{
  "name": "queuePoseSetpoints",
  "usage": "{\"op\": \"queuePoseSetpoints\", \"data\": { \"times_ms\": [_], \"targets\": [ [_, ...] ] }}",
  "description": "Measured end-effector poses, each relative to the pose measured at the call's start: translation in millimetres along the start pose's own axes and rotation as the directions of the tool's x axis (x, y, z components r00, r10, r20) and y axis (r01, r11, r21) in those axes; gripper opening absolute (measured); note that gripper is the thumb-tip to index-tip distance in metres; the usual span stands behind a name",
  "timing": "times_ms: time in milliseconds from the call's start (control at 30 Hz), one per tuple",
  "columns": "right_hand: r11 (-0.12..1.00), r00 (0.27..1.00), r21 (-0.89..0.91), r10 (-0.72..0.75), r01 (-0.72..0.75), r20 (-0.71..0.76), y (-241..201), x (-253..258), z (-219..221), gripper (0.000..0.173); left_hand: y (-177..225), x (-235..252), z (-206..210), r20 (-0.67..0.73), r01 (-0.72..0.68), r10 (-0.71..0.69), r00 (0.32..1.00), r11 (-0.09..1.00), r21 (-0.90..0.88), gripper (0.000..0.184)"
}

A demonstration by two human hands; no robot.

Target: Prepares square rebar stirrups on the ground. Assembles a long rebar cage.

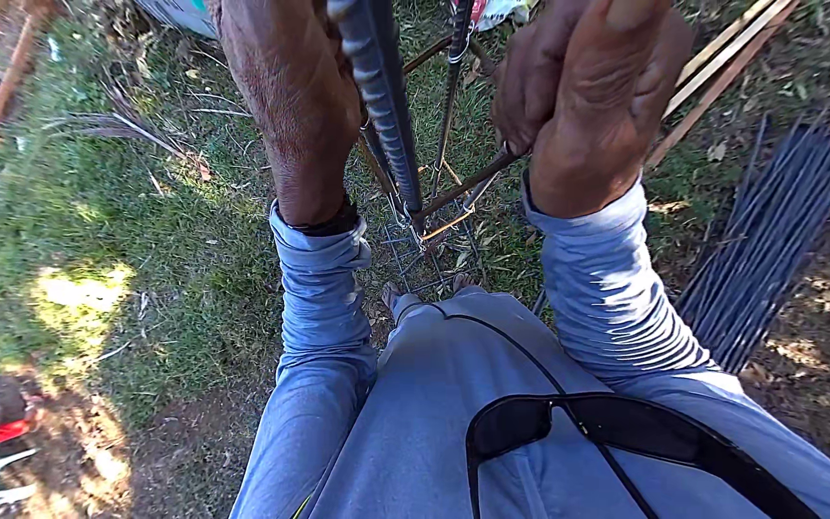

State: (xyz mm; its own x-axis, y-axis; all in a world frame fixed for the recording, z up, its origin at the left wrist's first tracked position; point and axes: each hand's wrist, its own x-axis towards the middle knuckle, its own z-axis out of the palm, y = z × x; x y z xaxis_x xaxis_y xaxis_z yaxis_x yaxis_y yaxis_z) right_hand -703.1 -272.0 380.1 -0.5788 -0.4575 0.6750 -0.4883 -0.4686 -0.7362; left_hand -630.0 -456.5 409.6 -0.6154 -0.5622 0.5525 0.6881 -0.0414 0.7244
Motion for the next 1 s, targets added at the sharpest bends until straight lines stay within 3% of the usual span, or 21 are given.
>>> {"op": "queuePoseSetpoints", "data": {
  "times_ms": [167, 467, 733, 900, 1000],
  "targets": [
    [0.995, 0.998, -0.086, 0.058, -0.058, 0.000, -14, 1, 0, 0.047, 10, -1, 5, 0.047, 0.008, -0.005, 0.999, 0.998, -0.067, 0.041],
    [0.999, 0.982, 0.041, 0.030, -0.023, -0.187, -10, 8, 23, 0.045, 35, 2, -2, 0.223, 0.106, -0.078, 0.972, 0.987, -0.118, 0.043],
    [0.997, 0.980, 0.018, -0.074, 0.079, -0.184, -24, 19, 17, 0.044, 58, -8, 23, 0.108, 0.057, -0.047, 0.993, 0.994, -0.092, 0.037],
    [0.993, 0.986, 0.121, 0.032, -0.013, -0.161, -25, 50, -1, 0.050, 74, -13, 47, 0.038, 0.022, -0.021, 0.999, 0.999, -0.041, 0.040],
    [0.979, 0.970, 0.177, 0.140, -0.105, -0.198, -4, 57, -20, 0.042, 71, -22, 56, 0.015, 0.005, -0.005, 1.000, 1.000, -0.015, 0.040]
  ]
}}
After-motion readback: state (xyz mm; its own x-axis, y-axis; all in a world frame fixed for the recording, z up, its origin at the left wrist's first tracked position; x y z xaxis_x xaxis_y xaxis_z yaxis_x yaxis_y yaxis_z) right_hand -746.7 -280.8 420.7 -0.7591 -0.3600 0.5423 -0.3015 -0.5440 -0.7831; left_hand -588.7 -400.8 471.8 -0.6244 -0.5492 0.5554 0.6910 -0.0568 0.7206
